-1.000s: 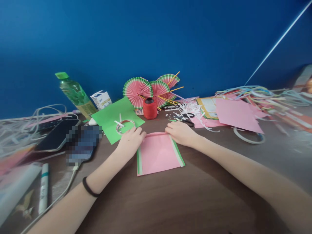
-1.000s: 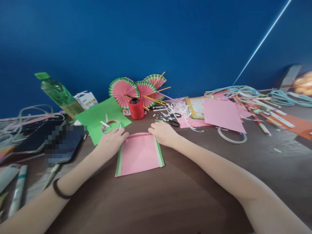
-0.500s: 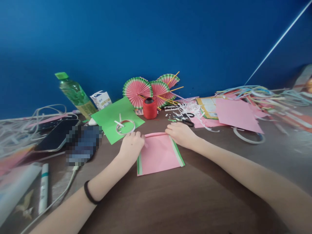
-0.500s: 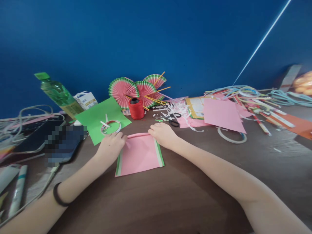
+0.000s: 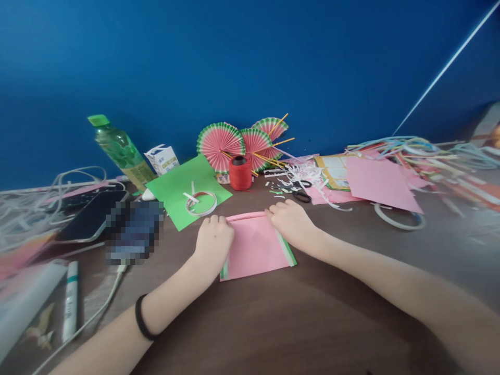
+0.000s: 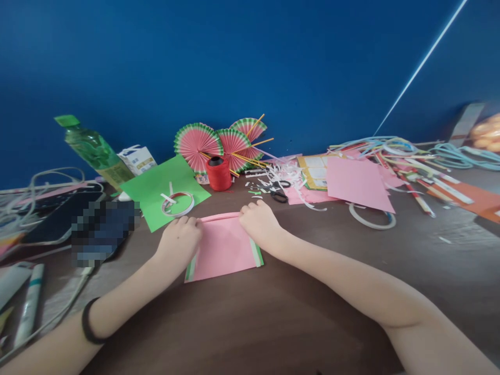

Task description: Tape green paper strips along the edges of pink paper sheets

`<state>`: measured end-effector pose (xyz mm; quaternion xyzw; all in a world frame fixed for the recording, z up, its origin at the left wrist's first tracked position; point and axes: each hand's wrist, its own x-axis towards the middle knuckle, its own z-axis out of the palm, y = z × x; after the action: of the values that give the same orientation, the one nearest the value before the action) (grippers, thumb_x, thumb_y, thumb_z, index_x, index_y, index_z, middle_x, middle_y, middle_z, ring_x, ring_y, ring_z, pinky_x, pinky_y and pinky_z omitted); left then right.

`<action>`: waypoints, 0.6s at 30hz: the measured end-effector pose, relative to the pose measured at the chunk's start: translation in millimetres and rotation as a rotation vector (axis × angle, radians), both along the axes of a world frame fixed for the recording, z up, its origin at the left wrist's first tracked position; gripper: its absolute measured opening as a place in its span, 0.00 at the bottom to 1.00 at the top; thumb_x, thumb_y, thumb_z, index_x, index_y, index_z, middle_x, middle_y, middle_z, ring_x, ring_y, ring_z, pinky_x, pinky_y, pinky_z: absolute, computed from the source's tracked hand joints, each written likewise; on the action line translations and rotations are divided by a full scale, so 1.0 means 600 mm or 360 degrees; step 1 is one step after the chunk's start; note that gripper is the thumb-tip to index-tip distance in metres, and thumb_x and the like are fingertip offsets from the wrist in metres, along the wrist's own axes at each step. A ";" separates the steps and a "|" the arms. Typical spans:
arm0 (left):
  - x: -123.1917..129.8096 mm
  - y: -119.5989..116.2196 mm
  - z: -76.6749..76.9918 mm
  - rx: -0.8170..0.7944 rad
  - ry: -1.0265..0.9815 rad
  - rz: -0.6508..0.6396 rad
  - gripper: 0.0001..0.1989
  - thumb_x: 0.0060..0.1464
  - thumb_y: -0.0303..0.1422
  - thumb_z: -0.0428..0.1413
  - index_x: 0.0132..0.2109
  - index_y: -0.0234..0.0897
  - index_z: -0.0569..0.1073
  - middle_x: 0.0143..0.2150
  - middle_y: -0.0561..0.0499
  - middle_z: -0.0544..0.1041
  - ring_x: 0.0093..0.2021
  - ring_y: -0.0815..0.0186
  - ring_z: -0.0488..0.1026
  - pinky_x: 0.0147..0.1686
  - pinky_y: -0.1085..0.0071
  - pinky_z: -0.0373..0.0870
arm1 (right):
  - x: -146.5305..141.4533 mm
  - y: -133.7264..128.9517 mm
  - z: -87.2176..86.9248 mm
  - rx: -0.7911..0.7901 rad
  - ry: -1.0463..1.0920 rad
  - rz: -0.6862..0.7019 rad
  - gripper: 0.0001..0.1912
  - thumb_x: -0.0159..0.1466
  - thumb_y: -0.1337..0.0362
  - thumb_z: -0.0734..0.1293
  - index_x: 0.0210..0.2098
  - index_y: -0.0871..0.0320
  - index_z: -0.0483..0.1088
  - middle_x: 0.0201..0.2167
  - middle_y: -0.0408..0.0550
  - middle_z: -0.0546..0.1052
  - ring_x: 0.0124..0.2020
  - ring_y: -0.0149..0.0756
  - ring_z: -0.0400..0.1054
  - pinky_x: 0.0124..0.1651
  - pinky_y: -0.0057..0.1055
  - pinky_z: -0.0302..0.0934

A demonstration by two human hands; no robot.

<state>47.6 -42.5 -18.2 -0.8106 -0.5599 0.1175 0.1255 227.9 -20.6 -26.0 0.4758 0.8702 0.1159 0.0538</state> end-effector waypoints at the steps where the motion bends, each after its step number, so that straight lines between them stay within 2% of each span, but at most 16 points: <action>1: 0.001 -0.001 -0.001 0.0005 -0.0002 0.0001 0.16 0.50 0.16 0.45 0.40 0.23 0.75 0.37 0.36 0.75 0.40 0.55 0.72 0.37 0.64 0.65 | -0.002 -0.002 -0.002 0.0008 -0.0010 0.0003 0.15 0.61 0.77 0.57 0.41 0.67 0.73 0.37 0.58 0.76 0.38 0.38 0.67 0.35 0.33 0.50; 5: 0.003 -0.003 -0.008 0.0064 -0.0014 -0.0003 0.15 0.49 0.17 0.45 0.41 0.21 0.74 0.36 0.35 0.75 0.38 0.55 0.71 0.35 0.63 0.63 | -0.006 -0.004 -0.014 0.0051 -0.0031 0.0041 0.17 0.62 0.78 0.55 0.40 0.67 0.73 0.37 0.58 0.76 0.38 0.39 0.67 0.35 0.34 0.51; 8: 0.002 -0.004 -0.021 0.0156 -0.0023 -0.0039 0.20 0.51 0.18 0.44 0.51 0.23 0.70 0.35 0.37 0.74 0.37 0.56 0.70 0.34 0.64 0.61 | -0.006 -0.006 -0.020 0.0079 -0.0046 0.0054 0.18 0.62 0.78 0.53 0.43 0.68 0.72 0.37 0.59 0.75 0.38 0.40 0.68 0.36 0.34 0.51; 10: 0.001 -0.004 -0.030 0.0210 -0.0046 -0.0071 0.24 0.53 0.18 0.43 0.57 0.29 0.65 0.33 0.39 0.73 0.36 0.57 0.69 0.33 0.64 0.60 | -0.006 -0.008 -0.022 0.0110 -0.0055 0.0057 0.19 0.62 0.78 0.54 0.49 0.69 0.69 0.37 0.59 0.75 0.38 0.41 0.68 0.36 0.35 0.52; 13: 0.000 -0.005 -0.038 0.0241 -0.0070 -0.0091 0.24 0.53 0.18 0.43 0.57 0.33 0.65 0.33 0.40 0.72 0.35 0.59 0.67 0.33 0.65 0.60 | -0.006 -0.011 -0.022 0.0155 -0.0062 0.0060 0.23 0.63 0.76 0.55 0.57 0.66 0.61 0.37 0.57 0.75 0.39 0.41 0.68 0.37 0.35 0.52; 18: -0.003 -0.006 -0.040 0.0266 0.0006 -0.0122 0.24 0.54 0.18 0.43 0.57 0.31 0.66 0.33 0.39 0.72 0.36 0.58 0.67 0.32 0.65 0.60 | -0.012 -0.013 -0.021 0.0140 -0.0036 0.0042 0.22 0.64 0.75 0.54 0.57 0.67 0.62 0.38 0.58 0.74 0.40 0.41 0.67 0.38 0.35 0.53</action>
<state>45.7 -45.9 -42.0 -0.8178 -0.5361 0.0670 0.1980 220.5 -28.5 -38.9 0.4650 0.8697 0.1601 0.0411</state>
